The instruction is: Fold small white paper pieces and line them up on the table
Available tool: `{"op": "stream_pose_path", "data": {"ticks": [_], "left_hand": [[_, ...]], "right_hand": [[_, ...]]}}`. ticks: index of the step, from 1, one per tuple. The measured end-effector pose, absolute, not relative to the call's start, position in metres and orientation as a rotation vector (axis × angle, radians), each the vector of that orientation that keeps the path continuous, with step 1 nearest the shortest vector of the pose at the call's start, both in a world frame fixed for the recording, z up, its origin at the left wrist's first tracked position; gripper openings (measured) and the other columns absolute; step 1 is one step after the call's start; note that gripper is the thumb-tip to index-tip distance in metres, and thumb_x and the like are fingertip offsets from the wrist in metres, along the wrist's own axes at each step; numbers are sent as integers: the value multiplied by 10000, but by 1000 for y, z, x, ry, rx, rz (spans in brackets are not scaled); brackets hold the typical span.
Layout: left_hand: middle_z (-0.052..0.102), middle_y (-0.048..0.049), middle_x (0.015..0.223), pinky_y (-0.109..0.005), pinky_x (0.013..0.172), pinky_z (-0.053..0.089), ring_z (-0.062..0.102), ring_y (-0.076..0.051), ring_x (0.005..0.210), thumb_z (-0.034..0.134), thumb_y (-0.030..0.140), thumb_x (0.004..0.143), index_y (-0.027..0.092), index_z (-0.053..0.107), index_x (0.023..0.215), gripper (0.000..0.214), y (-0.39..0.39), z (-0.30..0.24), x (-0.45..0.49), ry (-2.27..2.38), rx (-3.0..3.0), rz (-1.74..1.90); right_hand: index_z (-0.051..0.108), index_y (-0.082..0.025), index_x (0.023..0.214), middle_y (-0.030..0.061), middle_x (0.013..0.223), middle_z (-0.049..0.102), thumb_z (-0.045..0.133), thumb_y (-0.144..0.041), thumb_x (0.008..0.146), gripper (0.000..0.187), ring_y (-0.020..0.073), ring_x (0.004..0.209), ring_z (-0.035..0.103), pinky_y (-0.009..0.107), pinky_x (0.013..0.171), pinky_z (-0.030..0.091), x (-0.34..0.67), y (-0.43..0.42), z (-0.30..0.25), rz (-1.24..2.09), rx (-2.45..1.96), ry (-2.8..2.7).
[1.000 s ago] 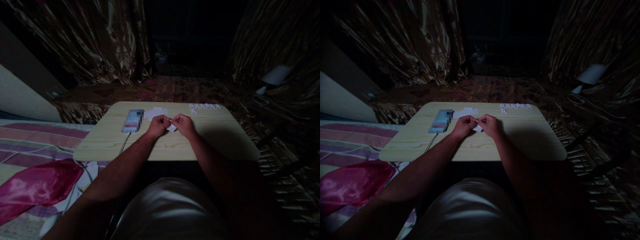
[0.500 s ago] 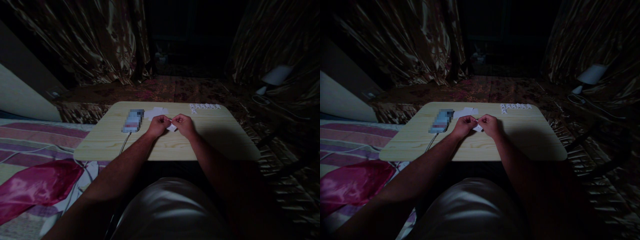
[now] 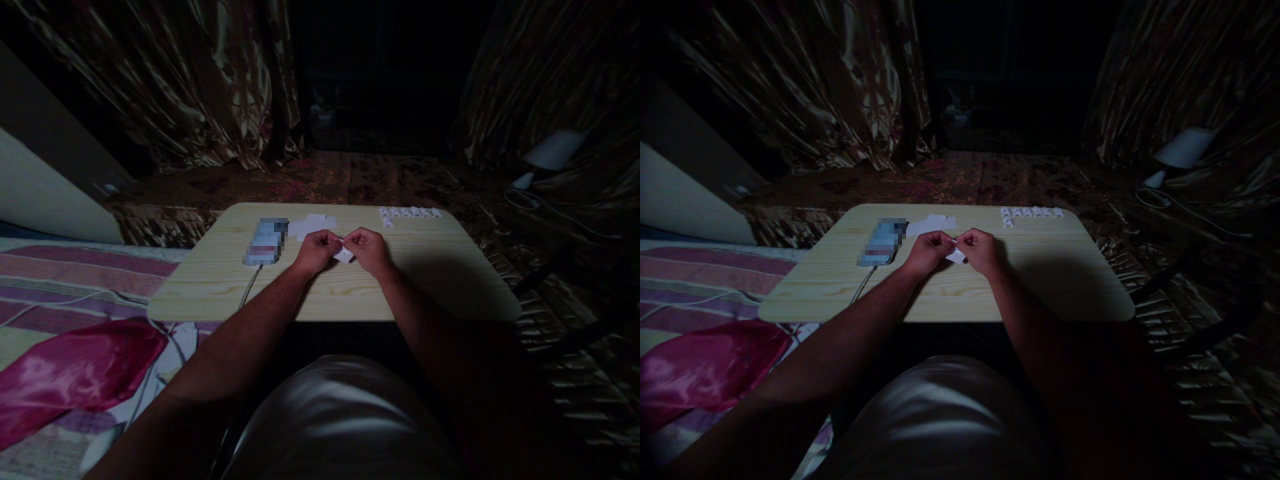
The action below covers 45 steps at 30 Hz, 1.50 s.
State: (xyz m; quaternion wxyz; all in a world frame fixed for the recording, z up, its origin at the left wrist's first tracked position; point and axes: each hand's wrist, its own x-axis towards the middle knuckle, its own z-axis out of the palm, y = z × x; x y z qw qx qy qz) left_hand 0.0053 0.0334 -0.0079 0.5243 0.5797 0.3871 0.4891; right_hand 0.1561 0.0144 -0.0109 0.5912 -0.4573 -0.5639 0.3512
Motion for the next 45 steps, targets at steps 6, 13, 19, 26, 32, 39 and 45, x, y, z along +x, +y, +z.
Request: {"op": "stream_pose_path", "data": {"ticks": [6, 13, 19, 26, 32, 39, 45], "left_hand": [[634, -6, 623, -240, 544, 390, 507, -93, 543, 795, 309, 595, 138, 653, 676, 237, 32, -6, 6, 924, 1376, 1168], [644, -18, 637, -245, 541, 392, 514, -99, 546, 803, 348, 587, 139, 659, 688, 274, 32, -5, 5, 942, 1382, 1152], [623, -4, 613, -233, 535, 376, 495, -84, 533, 779, 300, 609, 135, 641, 676, 225, 32, -5, 6, 944, 1383, 1179], [601, 9, 603, -224, 517, 353, 476, -82, 526, 760, 293, 621, 147, 626, 697, 213, 33, -7, 5, 955, 1392, 1200], [608, 6, 621, -229, 535, 371, 487, -88, 544, 752, 307, 633, 151, 633, 702, 207, 33, -8, 5, 949, 1422, 1206], [616, -1, 626, -236, 541, 379, 497, -94, 547, 762, 319, 619, 151, 636, 699, 225, 32, -6, 5, 958, 1409, 1208], [614, -1, 618, -235, 531, 370, 487, -89, 539, 768, 323, 623, 150, 639, 707, 232, 33, -7, 5, 924, 1399, 1192]], "right_hand": [[623, -187, 695, 5, 630, 651, 690, -314, 663, 147, 137, 575, 585, 244, 527, 453, 156, 13, -9, 821, -1089, -1321], [624, -189, 705, 12, 648, 658, 686, -320, 671, 149, 145, 593, 597, 255, 548, 471, 157, 13, -10, 817, -1088, -1328], [624, -185, 719, 11, 664, 660, 684, -324, 669, 160, 139, 596, 606, 247, 545, 486, 156, 15, -14, 835, -1075, -1312], [633, -169, 711, -1, 598, 630, 688, -316, 652, 168, 122, 509, 560, 220, 444, 438, 156, 13, -12, 941, -1168, -1307], [620, -177, 689, -15, 569, 610, 671, -302, 650, 140, 114, 495, 538, 213, 440, 423, 156, 13, -11, 937, -1173, -1312], [607, -186, 676, -17, 579, 610, 677, -314, 647, 148, 113, 514, 538, 214, 462, 430, 155, 13, -11, 931, -1137, -1322], [603, -187, 674, -21, 571, 604, 665, -315, 650, 144, 110, 495, 528, 220, 458, 414, 157, 14, -12, 908, -1115, -1330]]}}
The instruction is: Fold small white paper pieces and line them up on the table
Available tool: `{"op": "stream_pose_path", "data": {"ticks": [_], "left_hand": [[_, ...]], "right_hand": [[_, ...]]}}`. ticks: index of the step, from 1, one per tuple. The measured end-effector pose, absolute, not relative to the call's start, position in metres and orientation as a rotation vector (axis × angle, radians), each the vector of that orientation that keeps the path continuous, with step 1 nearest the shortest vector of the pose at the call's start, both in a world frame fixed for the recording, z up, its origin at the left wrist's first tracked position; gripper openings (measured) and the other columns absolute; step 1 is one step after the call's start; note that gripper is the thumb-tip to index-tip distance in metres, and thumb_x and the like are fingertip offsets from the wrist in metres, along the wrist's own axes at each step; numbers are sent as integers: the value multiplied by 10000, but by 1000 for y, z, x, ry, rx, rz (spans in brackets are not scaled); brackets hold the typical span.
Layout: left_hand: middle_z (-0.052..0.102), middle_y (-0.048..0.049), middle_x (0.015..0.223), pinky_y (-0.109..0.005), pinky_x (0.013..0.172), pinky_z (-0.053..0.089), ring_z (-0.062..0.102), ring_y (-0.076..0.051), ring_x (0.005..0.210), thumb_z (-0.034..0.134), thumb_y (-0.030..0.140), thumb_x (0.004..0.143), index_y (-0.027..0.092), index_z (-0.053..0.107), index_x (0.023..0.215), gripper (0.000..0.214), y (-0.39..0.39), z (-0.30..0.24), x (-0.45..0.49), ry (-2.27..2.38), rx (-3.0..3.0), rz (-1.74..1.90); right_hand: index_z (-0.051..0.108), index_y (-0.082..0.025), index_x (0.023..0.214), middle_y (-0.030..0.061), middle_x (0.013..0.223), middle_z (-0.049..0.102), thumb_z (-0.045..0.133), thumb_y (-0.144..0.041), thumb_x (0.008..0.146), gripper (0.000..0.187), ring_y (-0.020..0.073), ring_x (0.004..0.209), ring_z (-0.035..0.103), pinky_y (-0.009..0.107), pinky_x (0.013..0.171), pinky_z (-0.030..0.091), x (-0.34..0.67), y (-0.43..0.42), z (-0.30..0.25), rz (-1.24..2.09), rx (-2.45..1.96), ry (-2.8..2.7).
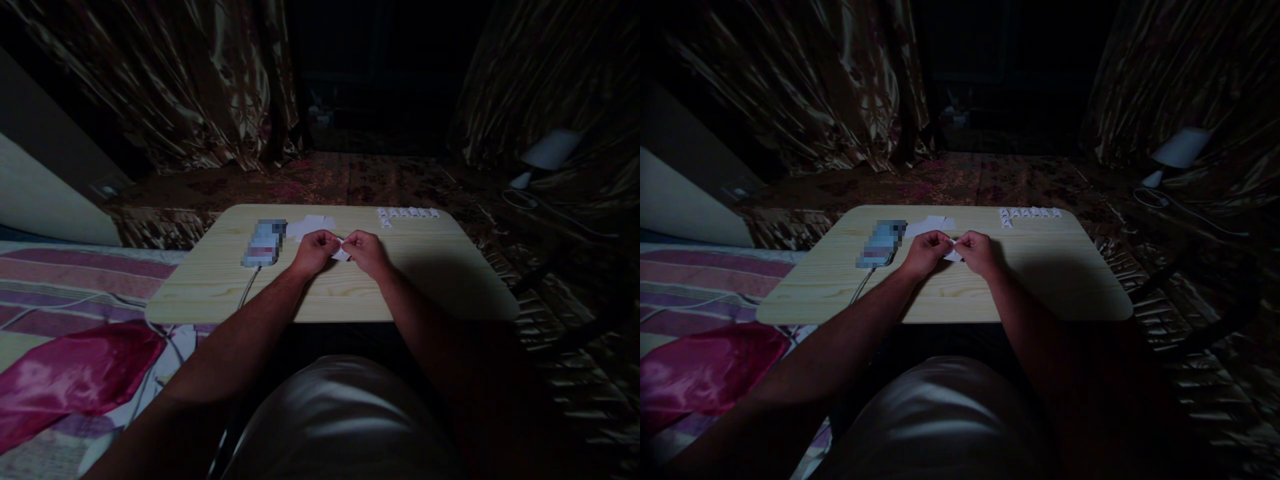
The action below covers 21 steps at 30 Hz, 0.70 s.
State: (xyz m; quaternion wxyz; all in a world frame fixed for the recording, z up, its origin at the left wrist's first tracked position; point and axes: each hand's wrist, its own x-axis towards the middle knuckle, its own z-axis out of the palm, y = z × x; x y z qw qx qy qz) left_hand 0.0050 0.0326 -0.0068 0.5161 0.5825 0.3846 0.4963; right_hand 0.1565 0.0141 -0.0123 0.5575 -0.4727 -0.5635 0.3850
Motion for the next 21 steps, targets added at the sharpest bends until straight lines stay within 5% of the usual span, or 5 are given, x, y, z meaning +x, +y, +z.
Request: {"op": "stream_pose_path", "data": {"ticks": [21], "left_hand": [[625, -7, 600, -242, 511, 369, 479, -89, 512, 797, 339, 605, 143, 673, 699, 251, 34, -7, 3, 909, 1385, 1174]], "right_hand": [[620, -185, 665, -14, 583, 619, 680, -310, 645, 140, 111, 496, 530, 224, 470, 420, 161, 16, -14, 869, -1110, -1374]]}}
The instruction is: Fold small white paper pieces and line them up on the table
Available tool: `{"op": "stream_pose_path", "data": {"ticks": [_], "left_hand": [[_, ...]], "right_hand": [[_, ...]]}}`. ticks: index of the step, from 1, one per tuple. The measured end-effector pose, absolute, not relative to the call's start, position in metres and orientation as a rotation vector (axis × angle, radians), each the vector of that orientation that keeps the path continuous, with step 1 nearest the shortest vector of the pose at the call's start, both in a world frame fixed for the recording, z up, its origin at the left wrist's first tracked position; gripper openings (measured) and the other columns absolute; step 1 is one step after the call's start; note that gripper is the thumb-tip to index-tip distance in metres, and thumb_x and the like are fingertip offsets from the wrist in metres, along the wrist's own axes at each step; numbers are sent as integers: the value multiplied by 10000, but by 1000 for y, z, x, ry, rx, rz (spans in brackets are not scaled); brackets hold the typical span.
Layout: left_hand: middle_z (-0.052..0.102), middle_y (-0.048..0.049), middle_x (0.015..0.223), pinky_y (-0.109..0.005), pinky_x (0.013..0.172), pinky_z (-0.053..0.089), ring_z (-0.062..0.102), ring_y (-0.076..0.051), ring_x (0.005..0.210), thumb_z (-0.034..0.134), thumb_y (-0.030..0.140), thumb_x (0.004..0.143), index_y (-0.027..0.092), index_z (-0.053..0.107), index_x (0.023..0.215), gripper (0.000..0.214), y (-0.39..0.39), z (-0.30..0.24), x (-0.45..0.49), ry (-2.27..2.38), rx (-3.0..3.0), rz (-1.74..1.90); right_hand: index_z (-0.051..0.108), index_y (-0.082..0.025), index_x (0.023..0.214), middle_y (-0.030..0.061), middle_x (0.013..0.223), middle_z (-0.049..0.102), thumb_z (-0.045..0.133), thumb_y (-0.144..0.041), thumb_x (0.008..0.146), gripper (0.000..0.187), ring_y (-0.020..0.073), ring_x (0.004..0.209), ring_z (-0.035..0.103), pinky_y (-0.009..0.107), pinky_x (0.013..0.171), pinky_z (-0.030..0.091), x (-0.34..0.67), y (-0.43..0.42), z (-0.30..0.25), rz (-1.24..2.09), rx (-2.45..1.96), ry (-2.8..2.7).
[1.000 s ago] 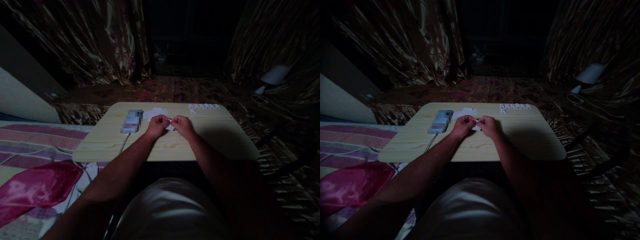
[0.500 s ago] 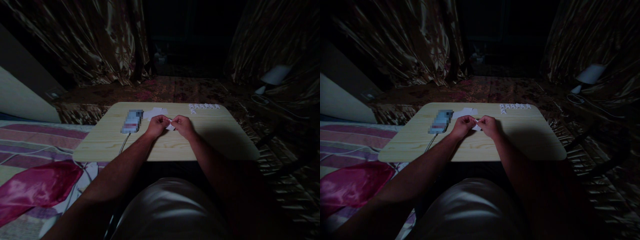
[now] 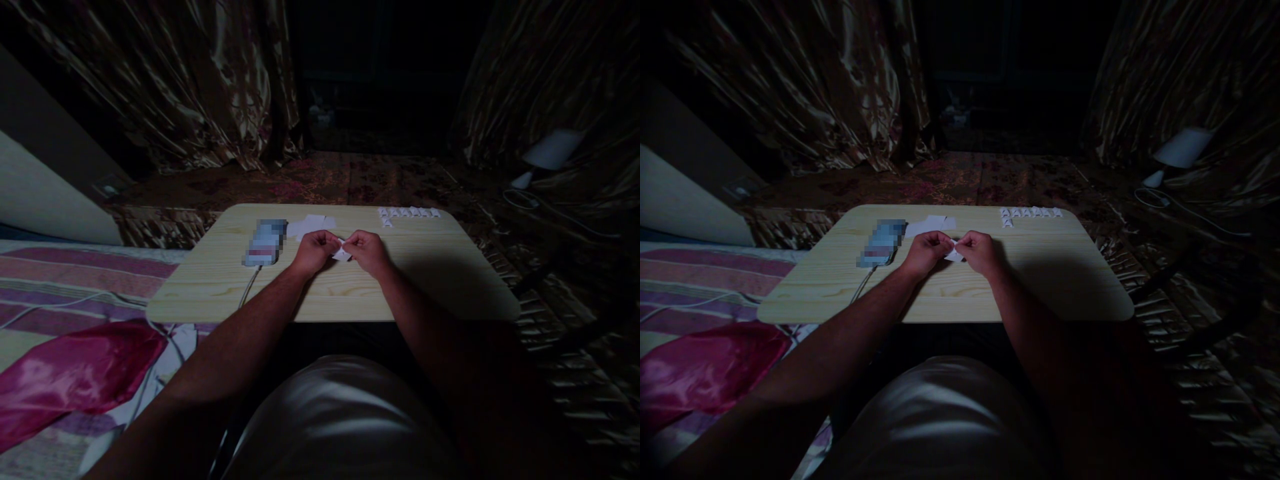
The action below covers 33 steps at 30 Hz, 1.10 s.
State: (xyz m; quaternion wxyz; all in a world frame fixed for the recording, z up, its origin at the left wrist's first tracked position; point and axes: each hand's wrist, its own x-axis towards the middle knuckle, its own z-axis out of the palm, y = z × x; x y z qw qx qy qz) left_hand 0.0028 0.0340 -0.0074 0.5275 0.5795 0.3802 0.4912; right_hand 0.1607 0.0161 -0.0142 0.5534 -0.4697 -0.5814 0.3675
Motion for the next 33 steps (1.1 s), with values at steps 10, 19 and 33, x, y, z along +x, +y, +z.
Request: {"op": "stream_pose_path", "data": {"ticks": [10, 19, 33], "left_hand": [[609, 2, 593, -237, 513, 370, 484, -91, 516, 772, 314, 606, 141, 642, 685, 230, 29, -2, 5, 940, 1388, 1165], [605, 12, 610, -223, 530, 361, 480, -83, 535, 717, 275, 659, 135, 636, 707, 169, 31, -6, 6, 924, 1477, 1173], [614, -4, 631, -233, 531, 372, 482, -93, 544, 703, 306, 687, 136, 652, 732, 183, 32, -8, 3, 920, 1519, 1193]], "right_hand": [[605, -183, 640, -22, 569, 602, 662, -283, 626, 117, 113, 511, 525, 225, 487, 408, 158, 15, -13, 892, -1091, -1351], [625, -170, 653, -12, 602, 618, 640, -267, 632, 101, 114, 541, 522, 227, 510, 393, 160, 17, -17, 849, -1120, -1409], [646, -162, 675, -2, 609, 629, 643, -274, 654, 114, 120, 540, 538, 233, 513, 398, 158, 22, -24, 840, -1143, -1439]]}}
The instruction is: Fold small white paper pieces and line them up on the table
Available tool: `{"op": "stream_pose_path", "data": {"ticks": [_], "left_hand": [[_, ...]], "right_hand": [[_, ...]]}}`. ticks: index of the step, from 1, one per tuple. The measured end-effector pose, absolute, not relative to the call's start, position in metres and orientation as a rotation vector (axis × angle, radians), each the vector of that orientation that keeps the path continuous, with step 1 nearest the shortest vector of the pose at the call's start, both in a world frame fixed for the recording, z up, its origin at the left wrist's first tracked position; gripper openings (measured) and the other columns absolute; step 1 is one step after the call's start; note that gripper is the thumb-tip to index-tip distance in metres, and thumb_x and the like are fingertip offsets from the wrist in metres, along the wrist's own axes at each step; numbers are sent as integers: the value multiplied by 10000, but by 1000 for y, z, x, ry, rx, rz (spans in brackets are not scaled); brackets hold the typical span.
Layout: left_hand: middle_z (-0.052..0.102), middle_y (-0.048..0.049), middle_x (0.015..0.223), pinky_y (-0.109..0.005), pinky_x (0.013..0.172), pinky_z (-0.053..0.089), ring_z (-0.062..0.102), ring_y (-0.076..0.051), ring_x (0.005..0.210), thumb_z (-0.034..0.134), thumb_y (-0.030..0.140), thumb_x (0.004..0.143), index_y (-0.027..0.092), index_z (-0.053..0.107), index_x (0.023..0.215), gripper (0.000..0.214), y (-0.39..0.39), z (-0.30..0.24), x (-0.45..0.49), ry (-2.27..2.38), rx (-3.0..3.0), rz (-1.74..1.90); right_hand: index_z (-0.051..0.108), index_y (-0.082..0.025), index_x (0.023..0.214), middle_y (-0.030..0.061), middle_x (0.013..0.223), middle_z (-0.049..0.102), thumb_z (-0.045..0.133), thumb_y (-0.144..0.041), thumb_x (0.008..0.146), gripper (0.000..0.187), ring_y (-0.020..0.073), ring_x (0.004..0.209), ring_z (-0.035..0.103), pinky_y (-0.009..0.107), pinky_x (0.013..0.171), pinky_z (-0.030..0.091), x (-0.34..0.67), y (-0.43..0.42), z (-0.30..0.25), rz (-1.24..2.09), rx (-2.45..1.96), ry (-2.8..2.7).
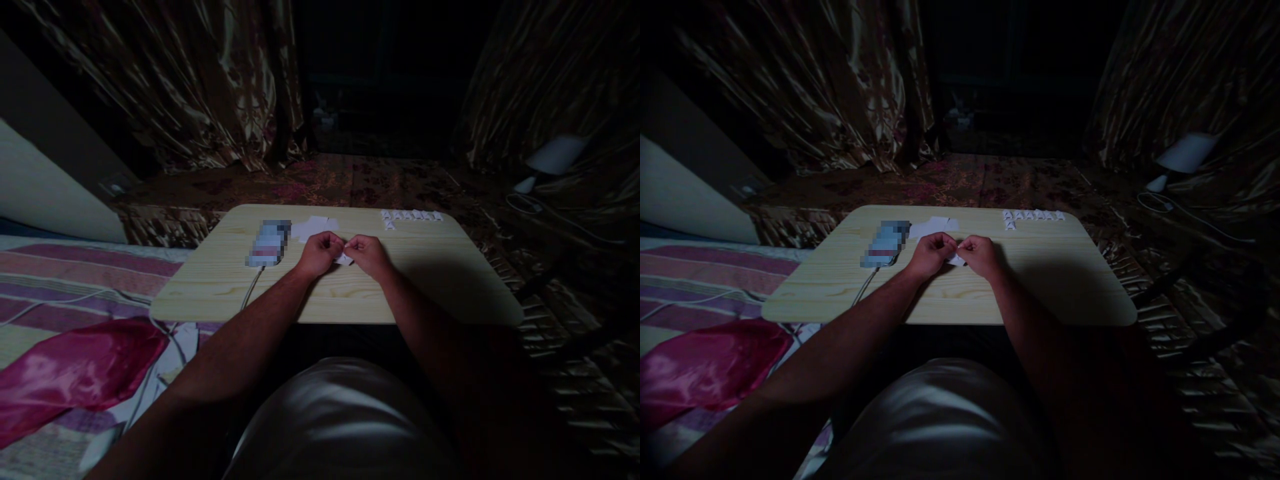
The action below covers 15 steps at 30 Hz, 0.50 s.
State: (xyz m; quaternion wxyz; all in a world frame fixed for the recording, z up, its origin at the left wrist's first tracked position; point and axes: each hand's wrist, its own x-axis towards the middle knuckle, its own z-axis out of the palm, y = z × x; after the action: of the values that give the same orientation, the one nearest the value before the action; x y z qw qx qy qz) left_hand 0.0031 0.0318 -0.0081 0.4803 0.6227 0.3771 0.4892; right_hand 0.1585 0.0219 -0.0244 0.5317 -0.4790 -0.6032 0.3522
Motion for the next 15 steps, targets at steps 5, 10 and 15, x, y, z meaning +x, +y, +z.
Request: {"op": "stream_pose_path", "data": {"ticks": [5, 10, 15], "left_hand": [[613, -3, 637, -232, 523, 362, 475, -92, 539, 701, 318, 697, 138, 649, 743, 193, 32, -10, 4, 935, 1542, 1194], [617, -6, 633, -234, 533, 370, 485, -97, 546, 704, 303, 681, 139, 654, 722, 176, 32, -10, 5, 941, 1548, 1203], [600, 8, 605, -228, 515, 360, 472, -89, 522, 691, 279, 685, 141, 642, 726, 152, 36, -11, 3, 961, 1477, 1262]], "right_hand": [[630, -168, 655, -17, 575, 601, 630, -263, 659, 96, 111, 517, 512, 231, 515, 391, 160, 24, -29, 827, -1155, -1483], [630, -167, 654, -14, 581, 598, 630, -282, 665, 115, 111, 524, 506, 232, 515, 383, 160, 20, -23, 820, -1164, -1480], [654, -170, 768, -8, 646, 623, 663, -368, 690, 213, 114, 547, 513, 231, 511, 388, 159, 13, -12, 961, -1136, -1441]]}}
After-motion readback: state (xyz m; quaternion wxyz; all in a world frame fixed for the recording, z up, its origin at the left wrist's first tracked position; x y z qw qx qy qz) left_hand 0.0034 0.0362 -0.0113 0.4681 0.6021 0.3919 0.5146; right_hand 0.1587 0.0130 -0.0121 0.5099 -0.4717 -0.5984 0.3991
